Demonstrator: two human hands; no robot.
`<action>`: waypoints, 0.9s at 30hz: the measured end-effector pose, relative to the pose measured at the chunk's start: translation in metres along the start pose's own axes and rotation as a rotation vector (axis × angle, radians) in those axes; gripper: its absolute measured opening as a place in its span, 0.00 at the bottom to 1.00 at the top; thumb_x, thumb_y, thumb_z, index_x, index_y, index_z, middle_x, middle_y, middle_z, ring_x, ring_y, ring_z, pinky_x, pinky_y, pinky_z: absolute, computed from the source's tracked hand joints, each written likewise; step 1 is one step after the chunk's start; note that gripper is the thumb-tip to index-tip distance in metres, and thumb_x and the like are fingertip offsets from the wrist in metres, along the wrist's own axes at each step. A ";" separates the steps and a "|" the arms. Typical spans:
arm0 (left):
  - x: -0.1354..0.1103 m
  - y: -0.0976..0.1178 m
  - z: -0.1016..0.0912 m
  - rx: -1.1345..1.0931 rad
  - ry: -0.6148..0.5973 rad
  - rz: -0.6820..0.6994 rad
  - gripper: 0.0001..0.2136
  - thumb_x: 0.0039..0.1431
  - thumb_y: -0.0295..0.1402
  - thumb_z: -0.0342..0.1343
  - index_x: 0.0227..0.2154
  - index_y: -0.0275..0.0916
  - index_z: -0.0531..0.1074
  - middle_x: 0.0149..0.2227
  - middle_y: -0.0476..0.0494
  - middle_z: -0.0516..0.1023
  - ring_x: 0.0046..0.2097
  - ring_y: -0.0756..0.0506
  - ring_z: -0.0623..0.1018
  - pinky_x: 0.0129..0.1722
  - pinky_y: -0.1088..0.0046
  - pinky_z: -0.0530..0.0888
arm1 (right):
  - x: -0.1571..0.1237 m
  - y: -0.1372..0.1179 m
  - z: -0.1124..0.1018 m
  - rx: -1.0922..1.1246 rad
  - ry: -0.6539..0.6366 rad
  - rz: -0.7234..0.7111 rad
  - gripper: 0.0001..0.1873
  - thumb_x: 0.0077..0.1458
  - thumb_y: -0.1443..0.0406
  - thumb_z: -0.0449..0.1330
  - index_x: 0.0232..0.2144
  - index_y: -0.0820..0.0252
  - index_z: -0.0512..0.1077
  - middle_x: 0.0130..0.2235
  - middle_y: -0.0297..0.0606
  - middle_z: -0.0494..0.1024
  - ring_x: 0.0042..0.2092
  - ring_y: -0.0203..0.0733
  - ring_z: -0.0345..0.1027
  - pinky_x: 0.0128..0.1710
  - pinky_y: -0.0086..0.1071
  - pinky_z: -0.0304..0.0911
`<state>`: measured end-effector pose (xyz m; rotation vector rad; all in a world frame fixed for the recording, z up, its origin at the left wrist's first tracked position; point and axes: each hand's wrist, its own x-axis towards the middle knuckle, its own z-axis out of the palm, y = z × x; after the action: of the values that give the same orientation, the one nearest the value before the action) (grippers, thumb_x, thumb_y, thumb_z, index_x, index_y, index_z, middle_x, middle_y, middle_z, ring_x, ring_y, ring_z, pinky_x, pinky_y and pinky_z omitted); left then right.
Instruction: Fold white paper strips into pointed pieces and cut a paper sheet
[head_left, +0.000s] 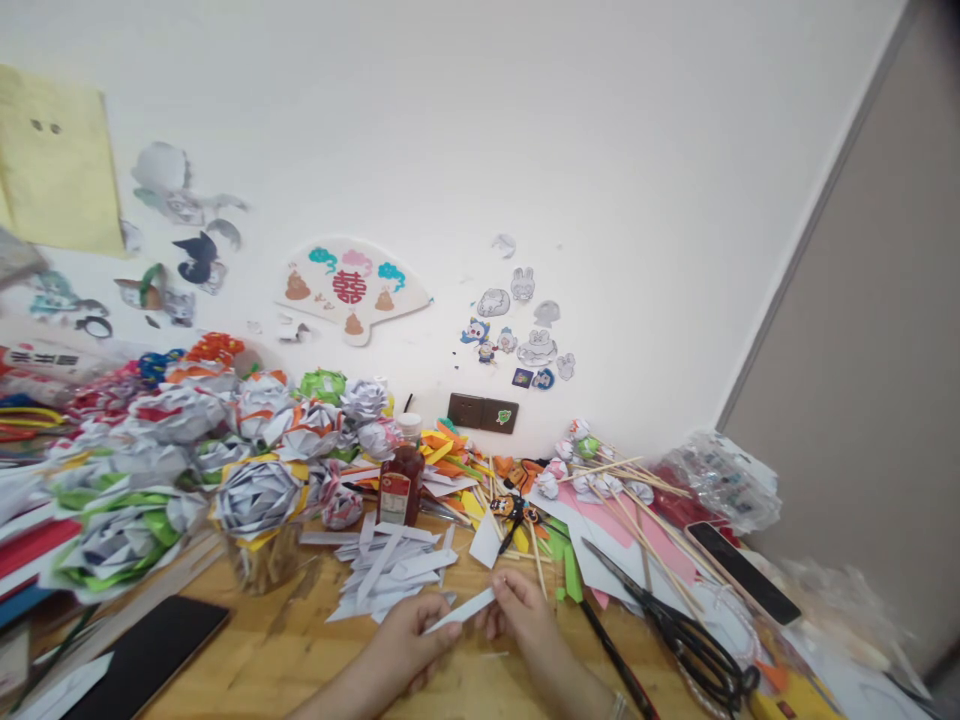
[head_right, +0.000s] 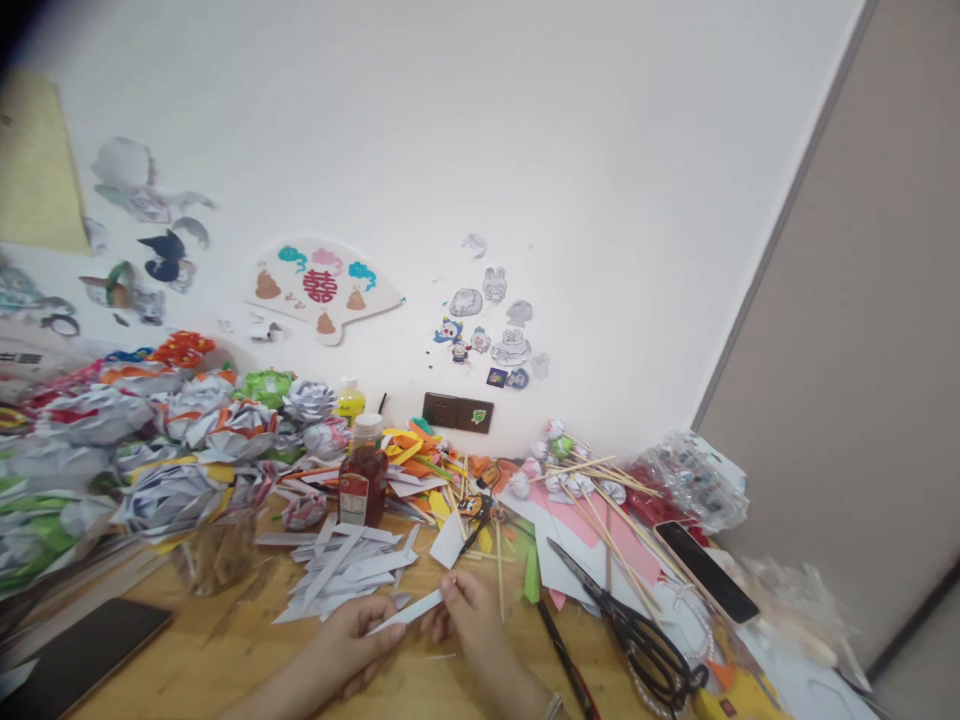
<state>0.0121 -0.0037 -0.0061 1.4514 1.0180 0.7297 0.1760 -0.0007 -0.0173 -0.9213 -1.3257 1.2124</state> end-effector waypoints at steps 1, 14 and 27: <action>0.001 0.000 0.000 -0.009 0.014 -0.001 0.23 0.35 0.57 0.52 0.18 0.41 0.58 0.07 0.63 0.57 0.09 0.57 0.54 0.08 0.83 0.48 | 0.000 0.001 0.000 -0.029 0.007 -0.010 0.20 0.48 0.50 0.53 0.20 0.62 0.63 0.15 0.31 0.69 0.16 0.30 0.58 0.16 0.22 0.50; 0.003 0.002 0.000 -0.147 0.114 -0.033 0.25 0.31 0.60 0.51 0.17 0.41 0.57 0.06 0.62 0.60 0.07 0.58 0.54 0.06 0.83 0.48 | 0.000 0.000 -0.005 -0.143 0.154 -0.084 0.23 0.50 0.49 0.50 0.17 0.61 0.63 0.16 0.31 0.67 0.18 0.33 0.59 0.18 0.25 0.52; 0.004 0.005 0.000 -0.287 0.144 -0.068 0.27 0.31 0.61 0.49 0.21 0.38 0.62 0.08 0.58 0.64 0.08 0.57 0.58 0.08 0.82 0.51 | -0.003 -0.001 -0.005 -0.206 0.144 -0.124 0.20 0.50 0.51 0.51 0.18 0.60 0.64 0.18 0.31 0.66 0.20 0.33 0.59 0.20 0.26 0.53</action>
<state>0.0143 0.0000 -0.0011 1.1251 1.0201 0.9013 0.1817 -0.0029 -0.0172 -1.0363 -1.3875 0.9097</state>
